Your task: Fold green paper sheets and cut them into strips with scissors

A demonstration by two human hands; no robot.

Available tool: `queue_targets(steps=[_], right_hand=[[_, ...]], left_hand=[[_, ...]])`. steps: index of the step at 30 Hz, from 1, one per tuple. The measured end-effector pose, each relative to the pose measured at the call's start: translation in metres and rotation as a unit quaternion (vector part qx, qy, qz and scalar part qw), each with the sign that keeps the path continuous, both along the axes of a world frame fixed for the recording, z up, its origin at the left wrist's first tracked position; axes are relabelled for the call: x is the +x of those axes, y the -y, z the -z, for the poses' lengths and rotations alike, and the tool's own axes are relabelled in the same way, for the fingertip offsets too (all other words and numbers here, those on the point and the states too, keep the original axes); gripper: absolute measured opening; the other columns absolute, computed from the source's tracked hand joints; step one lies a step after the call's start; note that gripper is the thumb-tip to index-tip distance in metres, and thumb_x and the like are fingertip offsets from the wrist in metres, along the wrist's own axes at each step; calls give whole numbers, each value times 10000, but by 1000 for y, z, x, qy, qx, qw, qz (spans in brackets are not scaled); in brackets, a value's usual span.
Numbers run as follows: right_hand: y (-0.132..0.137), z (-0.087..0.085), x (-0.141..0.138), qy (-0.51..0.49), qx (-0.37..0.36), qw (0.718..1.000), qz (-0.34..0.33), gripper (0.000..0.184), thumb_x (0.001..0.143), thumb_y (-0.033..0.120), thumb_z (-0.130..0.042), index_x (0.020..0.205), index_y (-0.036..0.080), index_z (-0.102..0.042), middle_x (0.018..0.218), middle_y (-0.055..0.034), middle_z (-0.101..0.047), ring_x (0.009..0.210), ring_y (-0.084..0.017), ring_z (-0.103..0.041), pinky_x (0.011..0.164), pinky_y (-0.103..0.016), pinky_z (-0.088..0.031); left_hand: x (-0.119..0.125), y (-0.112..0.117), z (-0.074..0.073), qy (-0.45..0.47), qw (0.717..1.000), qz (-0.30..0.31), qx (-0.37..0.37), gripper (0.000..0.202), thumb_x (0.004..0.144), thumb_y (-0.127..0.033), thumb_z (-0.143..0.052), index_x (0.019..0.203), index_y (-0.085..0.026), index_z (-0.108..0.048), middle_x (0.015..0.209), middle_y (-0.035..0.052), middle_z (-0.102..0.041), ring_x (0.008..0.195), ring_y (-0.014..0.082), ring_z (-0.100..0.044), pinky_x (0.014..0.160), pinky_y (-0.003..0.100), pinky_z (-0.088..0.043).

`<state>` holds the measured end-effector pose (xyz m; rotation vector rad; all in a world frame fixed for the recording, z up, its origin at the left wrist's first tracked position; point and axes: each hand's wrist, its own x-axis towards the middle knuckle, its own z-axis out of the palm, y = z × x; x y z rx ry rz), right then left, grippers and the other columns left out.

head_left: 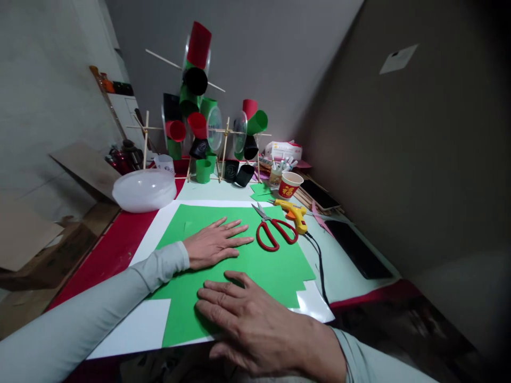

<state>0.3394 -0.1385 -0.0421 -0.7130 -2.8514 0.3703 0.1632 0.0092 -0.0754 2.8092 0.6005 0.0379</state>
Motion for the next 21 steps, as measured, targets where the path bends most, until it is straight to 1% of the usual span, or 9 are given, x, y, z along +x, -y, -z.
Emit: queue_targets(steps=[3, 5, 7, 10, 12, 14, 16, 18, 21], right_hand=[[-1, 0, 8, -8, 0, 999, 36, 458, 1085, 422, -413, 1432, 127, -460, 1498, -126, -559, 1398, -277, -460, 1186, -492, -271], [-1, 6, 13, -12, 10, 993, 118, 411, 1077, 396, -429, 1389, 137, -501, 1489, -137, -559, 1345, -300, -502, 1120, -491, -371], [-4, 12, 17, -2, 9, 974, 228, 362, 1049, 306, -472, 1346, 108, -531, 1421, -178, -596, 1248, -322, -565, 1038, -478, -454], [-15, 17, 20, 6, -22, 938, 346, 370, 959, 180, -553, 1307, 57, -538, 1280, -230, -649, 1165, -348, -607, 1030, -496, -464], [-25, 15, 20, -35, -66, 924, 375, 449, 901, 161, -620, 1326, 64, -510, 1223, -222, -663, 1118, -340, -631, 980, -472, -492], [-35, 12, 21, -90, -108, 910, 390, 502, 874, 170, -661, 1337, 93, -482, 1151, -179, -682, 1016, -301, -662, 867, -409, -525], [-43, 10, 23, -122, -134, 902, 392, 447, 885, 196, -667, 1292, 126, -494, 1007, -105, -703, 887, -251, -675, 760, -345, -518], [-50, 10, 25, -125, -139, 900, 393, 372, 910, 231, -652, 1243, 140, -513, 904, -62, -694, 836, -229, -667, 708, -313, -493], [-55, 11, 25, -119, -136, 900, 396, 359, 913, 260, -649, 1231, 136, -535, 909, -79, -683, 904, -253, -654, 726, -323, -465]], left_hand=[[0, 0, 2, 6, 1000, -1, 0, 510, 1069, -480, -303, 1567, -372, -312, 1699, 23, -215, 1570, 248, -110, 1259, 572, -89], [0, -1, 4, 11, 1000, -2, 1, 504, 1070, -484, -286, 1564, -389, -311, 1695, 19, -221, 1567, 249, -127, 1256, 580, -115], [0, -2, 6, 16, 1000, -4, 2, 504, 1066, -504, -276, 1559, -406, -314, 1690, 11, -230, 1563, 252, -145, 1254, 589, -134], [0, -2, 8, 23, 1000, -9, 3, 510, 1060, -523, -278, 1558, -415, -308, 1679, 2, -250, 1556, 253, -167, 1254, 593, -151], [-1, -2, 9, 30, 999, -11, 3, 515, 1059, -517, -297, 1562, -404, -303, 1671, 5, -262, 1552, 253, -178, 1256, 591, -153], [-1, -1, 9, 41, 999, -14, 4, 526, 1058, -511, -312, 1566, -372, -311, 1667, 21, -270, 1548, 256, -188, 1256, 589, -154], [-2, -1, 11, 55, 998, -22, 6, 540, 1055, -508, -323, 1569, -341, -319, 1671, 39, -263, 1546, 266, -197, 1252, 593, -160], [-3, -2, 14, 77, 996, -36, 8, 548, 1057, -492, -321, 1576, -317, -311, 1681, 53, -240, 1545, 273, -199, 1247, 585, -184], [-5, -5, 19, 120, 990, -77, 11, 553, 1068, -428, -280, 1594, -257, -280, 1681, 88, -266, 1536, 257, -249, 1237, 529, -258]])
